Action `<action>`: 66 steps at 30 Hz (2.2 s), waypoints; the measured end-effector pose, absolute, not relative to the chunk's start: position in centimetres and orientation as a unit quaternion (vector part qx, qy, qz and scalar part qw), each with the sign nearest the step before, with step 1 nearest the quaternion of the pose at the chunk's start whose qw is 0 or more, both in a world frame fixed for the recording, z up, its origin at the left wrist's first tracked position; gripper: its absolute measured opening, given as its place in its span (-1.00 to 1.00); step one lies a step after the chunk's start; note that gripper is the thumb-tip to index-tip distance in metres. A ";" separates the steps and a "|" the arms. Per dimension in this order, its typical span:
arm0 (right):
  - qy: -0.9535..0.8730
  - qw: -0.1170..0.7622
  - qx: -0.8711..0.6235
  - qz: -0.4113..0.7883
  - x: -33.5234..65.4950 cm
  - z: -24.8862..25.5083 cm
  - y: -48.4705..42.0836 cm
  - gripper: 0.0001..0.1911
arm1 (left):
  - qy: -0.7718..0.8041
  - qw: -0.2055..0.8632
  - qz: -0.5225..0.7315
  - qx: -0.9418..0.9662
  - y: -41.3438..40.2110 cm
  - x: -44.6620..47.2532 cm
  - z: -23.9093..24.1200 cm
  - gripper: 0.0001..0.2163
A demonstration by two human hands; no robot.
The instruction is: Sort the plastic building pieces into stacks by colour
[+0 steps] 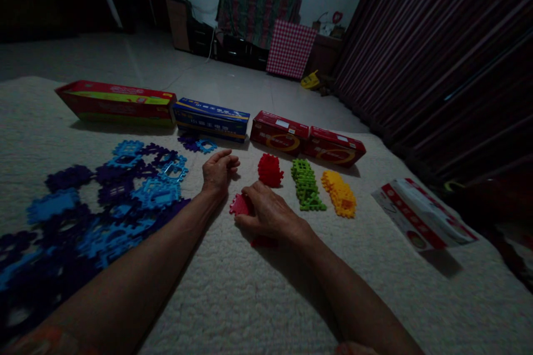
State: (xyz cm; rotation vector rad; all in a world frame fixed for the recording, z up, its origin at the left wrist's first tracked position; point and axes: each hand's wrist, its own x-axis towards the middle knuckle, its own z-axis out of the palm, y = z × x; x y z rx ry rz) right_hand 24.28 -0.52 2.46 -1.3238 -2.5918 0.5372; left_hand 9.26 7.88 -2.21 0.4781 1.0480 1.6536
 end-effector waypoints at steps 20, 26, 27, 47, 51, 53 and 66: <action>-0.815 0.274 -0.509 0.037 25.1 0.8 1.2 -0.78 | 0.443 0.537 0.687 0.206 7.7 9.3 -2.1 -0.69; -0.777 0.283 -0.560 -0.048 26.5 0.6 2.3 -0.82 | 0.444 0.536 0.686 0.210 7.8 9.4 -2.3 -0.67; -0.772 0.279 -0.568 -0.054 26.6 0.5 2.4 -0.82 | 0.445 0.536 0.686 0.209 7.8 9.4 -2.3 -0.67; -0.756 0.194 -0.615 -0.112 25.8 1.3 1.8 -0.82 | 0.453 0.543 0.677 0.205 7.5 9.4 -1.6 -0.71; -0.769 0.178 -0.601 -0.124 25.7 1.5 1.5 -0.79 | 0.451 0.544 0.677 0.205 7.6 9.5 -1.6 -0.71; -0.772 0.166 -0.602 -0.121 25.7 1.5 1.4 -0.74 | 0.449 0.544 0.678 0.205 7.6 9.5 -1.7 -0.70; -0.793 0.185 -0.571 -0.099 27.9 2.1 2.3 -0.50 | 0.450 0.538 0.682 0.206 7.5 9.5 -1.7 -0.70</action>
